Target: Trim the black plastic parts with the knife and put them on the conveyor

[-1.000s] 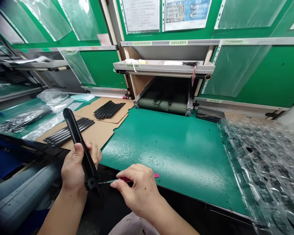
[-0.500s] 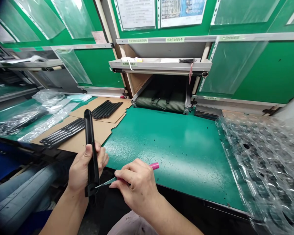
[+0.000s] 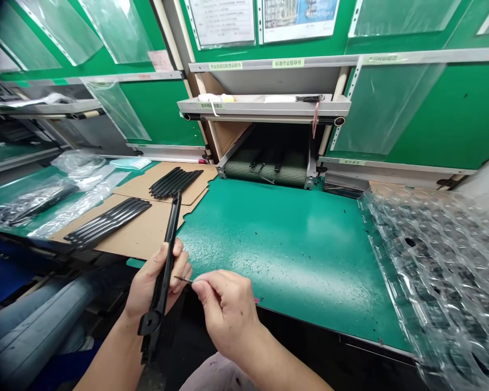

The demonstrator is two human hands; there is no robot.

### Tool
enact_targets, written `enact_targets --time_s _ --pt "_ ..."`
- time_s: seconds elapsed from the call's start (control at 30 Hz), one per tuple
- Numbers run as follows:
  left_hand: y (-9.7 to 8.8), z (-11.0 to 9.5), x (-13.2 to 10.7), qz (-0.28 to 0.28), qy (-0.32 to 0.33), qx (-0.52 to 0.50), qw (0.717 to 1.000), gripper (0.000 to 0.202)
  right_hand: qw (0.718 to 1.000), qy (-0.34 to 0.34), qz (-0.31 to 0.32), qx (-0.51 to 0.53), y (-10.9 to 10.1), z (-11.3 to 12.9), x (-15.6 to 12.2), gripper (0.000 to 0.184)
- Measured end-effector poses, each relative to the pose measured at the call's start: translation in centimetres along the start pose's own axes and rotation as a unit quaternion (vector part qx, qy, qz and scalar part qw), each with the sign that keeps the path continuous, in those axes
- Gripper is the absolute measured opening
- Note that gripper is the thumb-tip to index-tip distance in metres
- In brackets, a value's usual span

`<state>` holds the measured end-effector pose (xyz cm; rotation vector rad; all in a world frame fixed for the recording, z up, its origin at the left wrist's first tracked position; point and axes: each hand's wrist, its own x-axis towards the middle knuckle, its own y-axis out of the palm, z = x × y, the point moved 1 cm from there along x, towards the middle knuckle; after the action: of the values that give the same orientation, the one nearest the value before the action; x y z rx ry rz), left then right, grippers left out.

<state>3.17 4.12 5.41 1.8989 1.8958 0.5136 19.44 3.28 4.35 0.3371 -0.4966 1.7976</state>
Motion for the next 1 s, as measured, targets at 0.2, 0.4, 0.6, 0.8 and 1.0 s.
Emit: enact_targets --time_s 0.2,0.4,0.6,0.8,1.0 --pt "0.4 -0.5 -0.2 -0.047 0.023 0.034 0.998 0.018 0.984 0.146 0.099 0.012 1.1 0.5 -0.4 0.029" --pt "0.2 -1.1 -0.4 -0.072 0.056 0.084 0.992 0.021 0.976 0.076 0.179 -0.1 0.0 0.7 -0.2 0.04" --pt "0.1 -1.4 -0.2 -0.051 0.042 0.101 0.993 0.04 0.96 -0.004 0.156 -0.232 -0.2 -0.4 -0.9 0.046" --pt "0.6 -0.9 0.0 -0.025 0.002 0.125 0.992 0.045 0.95 -0.07 0.157 -0.261 0.1 -1.1 -1.1 0.046" --pt "1.0 -0.6 0.3 -0.022 -0.008 0.146 0.989 0.042 0.941 -0.104 0.15 -0.285 0.2 -1.9 -1.6 0.044"
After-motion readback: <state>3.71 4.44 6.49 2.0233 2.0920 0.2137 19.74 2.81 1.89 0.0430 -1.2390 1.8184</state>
